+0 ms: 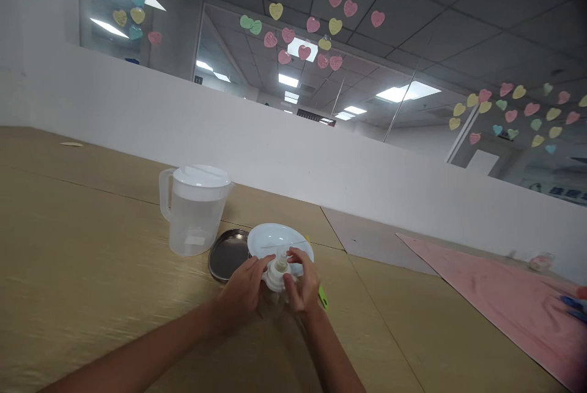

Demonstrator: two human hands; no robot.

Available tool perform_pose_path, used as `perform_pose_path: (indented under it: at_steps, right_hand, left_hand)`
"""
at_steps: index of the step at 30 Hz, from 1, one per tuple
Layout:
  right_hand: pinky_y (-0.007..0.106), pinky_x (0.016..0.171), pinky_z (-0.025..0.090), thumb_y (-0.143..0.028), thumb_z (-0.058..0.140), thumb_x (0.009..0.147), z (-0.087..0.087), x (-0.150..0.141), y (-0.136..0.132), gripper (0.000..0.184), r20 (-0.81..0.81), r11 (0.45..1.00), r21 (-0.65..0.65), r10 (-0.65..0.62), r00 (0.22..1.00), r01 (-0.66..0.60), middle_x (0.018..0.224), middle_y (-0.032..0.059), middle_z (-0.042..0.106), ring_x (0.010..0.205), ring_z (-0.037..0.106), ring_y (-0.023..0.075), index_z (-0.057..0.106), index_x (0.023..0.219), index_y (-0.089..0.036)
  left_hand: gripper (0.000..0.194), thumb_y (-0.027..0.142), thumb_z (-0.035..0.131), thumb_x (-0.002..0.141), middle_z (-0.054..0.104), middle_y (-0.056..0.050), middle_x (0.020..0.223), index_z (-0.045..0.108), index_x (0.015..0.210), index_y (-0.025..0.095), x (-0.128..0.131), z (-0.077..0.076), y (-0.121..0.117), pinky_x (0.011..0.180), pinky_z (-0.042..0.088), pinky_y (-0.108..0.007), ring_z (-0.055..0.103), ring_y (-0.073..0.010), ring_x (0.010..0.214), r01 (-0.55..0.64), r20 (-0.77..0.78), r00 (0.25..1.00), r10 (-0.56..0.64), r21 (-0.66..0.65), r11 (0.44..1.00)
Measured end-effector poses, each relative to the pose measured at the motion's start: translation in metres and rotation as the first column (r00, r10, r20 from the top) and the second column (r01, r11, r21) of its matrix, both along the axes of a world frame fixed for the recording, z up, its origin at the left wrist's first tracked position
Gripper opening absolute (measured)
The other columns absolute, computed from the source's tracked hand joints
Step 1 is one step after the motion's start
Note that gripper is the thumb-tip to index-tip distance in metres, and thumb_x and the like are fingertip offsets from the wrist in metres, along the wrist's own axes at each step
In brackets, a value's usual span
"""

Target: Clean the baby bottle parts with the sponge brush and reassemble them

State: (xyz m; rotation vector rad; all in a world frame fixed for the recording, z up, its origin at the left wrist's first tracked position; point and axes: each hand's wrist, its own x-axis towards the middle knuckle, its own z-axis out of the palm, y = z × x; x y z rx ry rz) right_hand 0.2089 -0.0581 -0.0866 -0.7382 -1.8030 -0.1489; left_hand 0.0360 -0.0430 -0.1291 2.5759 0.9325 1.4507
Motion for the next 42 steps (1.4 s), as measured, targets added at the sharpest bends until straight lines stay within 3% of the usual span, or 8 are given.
perform_pose_path:
  at_steps: [8, 12, 16, 20, 24, 30, 36, 42]
  right_hand:
    - [0.033, 0.07, 0.053, -0.031, 0.039, 0.088, 0.001, 0.009, 0.009, 0.033, -0.113, 0.997, -0.075, -0.041, 0.993, 0.032, 0.092, 0.0089, 0.063, 0.079, 0.062, 0.0176, 0.048, 0.115, -0.015]
    - [0.033, 0.07, 0.054, -0.037, 0.048, 0.082, 0.011, -0.003, -0.003, 0.042, 0.163, 0.999, -0.003, 0.042, 0.986, -0.042, 0.091, 0.0092, 0.066, 0.081, 0.065, 0.0206, 0.051, 0.117, -0.016]
    - [0.035, 0.067, 0.054, -0.033, 0.052, 0.08, 0.014, -0.013, -0.009, 0.037, 0.263, 0.989, 0.149, -0.051, 0.963, 0.012, 0.093, 0.0109, 0.068, 0.081, 0.066, 0.0231, 0.054, 0.114, -0.018]
    - [0.038, 0.071, 0.054, -0.03, 0.057, 0.08, 0.007, -0.015, -0.003, 0.039, 0.074, 0.961, 0.226, -0.179, 0.981, 0.158, 0.094, 0.0128, 0.064, 0.086, 0.063, 0.0239, 0.051, 0.117, -0.018]
    - [0.038, 0.077, 0.052, -0.027, 0.06, 0.08, 0.003, -0.019, 0.005, 0.036, -0.172, 0.967, 0.149, -0.179, 0.969, 0.205, 0.098, 0.0108, 0.06, 0.092, 0.059, 0.0217, 0.05, 0.115, -0.019]
    - [0.039, 0.086, 0.048, -0.034, 0.06, 0.08, 0.014, -0.019, 0.006, 0.039, -0.567, 0.967, -0.018, -0.218, 0.794, 0.253, 0.109, 0.0131, 0.052, 0.103, 0.054, 0.0229, 0.048, 0.113, -0.017]
    - [0.034, 0.085, 0.046, -0.034, 0.063, 0.076, 0.028, -0.015, 0.007, 0.037, -0.711, 0.969, -0.028, -0.191, 0.676, 0.244, 0.106, 0.0094, 0.051, 0.098, 0.053, 0.0197, 0.047, 0.105, -0.018]
    - [0.03, 0.079, 0.048, -0.036, 0.068, 0.071, 0.023, -0.004, 0.018, 0.04, -0.738, 0.978, -0.158, -0.209, 0.642, 0.136, 0.097, 0.005, 0.052, 0.087, 0.055, 0.0162, 0.047, 0.1, -0.017]
  left_hand:
    - [0.052, 0.006, 0.036, 0.078, 0.059, -0.012, 0.103, 0.041, 0.129, 0.011, -0.001, 0.005, -0.001, 0.081, 0.047, -0.038, 0.055, -0.0215, 0.086, 0.004, -0.031, 1.0, -0.004, 0.001, 1.0]
    - [0.048, 0.013, 0.038, 0.083, 0.06, -0.012, 0.102, 0.041, 0.131, 0.012, -0.003, 0.009, -0.004, 0.081, 0.047, -0.039, 0.055, -0.0226, 0.087, 0.024, -0.028, 0.999, -0.024, 0.014, 1.0]
    - [0.05, 0.011, 0.036, 0.084, 0.061, -0.013, 0.105, 0.038, 0.134, 0.012, -0.003, 0.009, -0.006, 0.08, 0.047, -0.04, 0.054, -0.0228, 0.085, 0.018, -0.058, 0.998, -0.015, 0.056, 0.998]
    - [0.053, 0.007, 0.033, 0.084, 0.061, -0.014, 0.106, 0.033, 0.136, 0.01, -0.001, 0.006, -0.003, 0.076, 0.047, -0.041, 0.053, -0.0234, 0.081, -0.03, -0.1, 0.994, 0.046, 0.153, 0.988]
    - [0.05, 0.008, 0.034, 0.085, 0.062, -0.014, 0.103, 0.033, 0.136, 0.008, 0.001, 0.006, -0.001, 0.075, 0.046, -0.04, 0.053, -0.0239, 0.081, -0.071, -0.145, 0.985, 0.093, 0.154, 0.986]
    - [0.045, 0.007, 0.035, 0.084, 0.063, -0.01, 0.095, 0.04, 0.129, 0.011, 0.0, 0.012, -0.007, 0.071, 0.046, -0.036, 0.054, -0.0222, 0.078, -0.105, -0.146, 0.98, 0.132, 0.176, 0.979]
    - [0.023, 0.003, 0.035, 0.08, 0.059, -0.004, 0.075, 0.054, 0.085, 0.017, 0.004, 0.011, -0.011, 0.065, 0.041, -0.031, 0.051, -0.0186, 0.069, -0.138, -0.045, 0.988, 0.151, 0.213, 0.967]
    - [0.022, 0.0, 0.036, 0.077, 0.055, -0.002, 0.07, 0.046, 0.077, 0.019, 0.005, 0.01, -0.008, 0.06, 0.036, -0.029, 0.047, -0.017, 0.063, -0.176, -0.037, 0.979, 0.198, 0.324, 0.93]
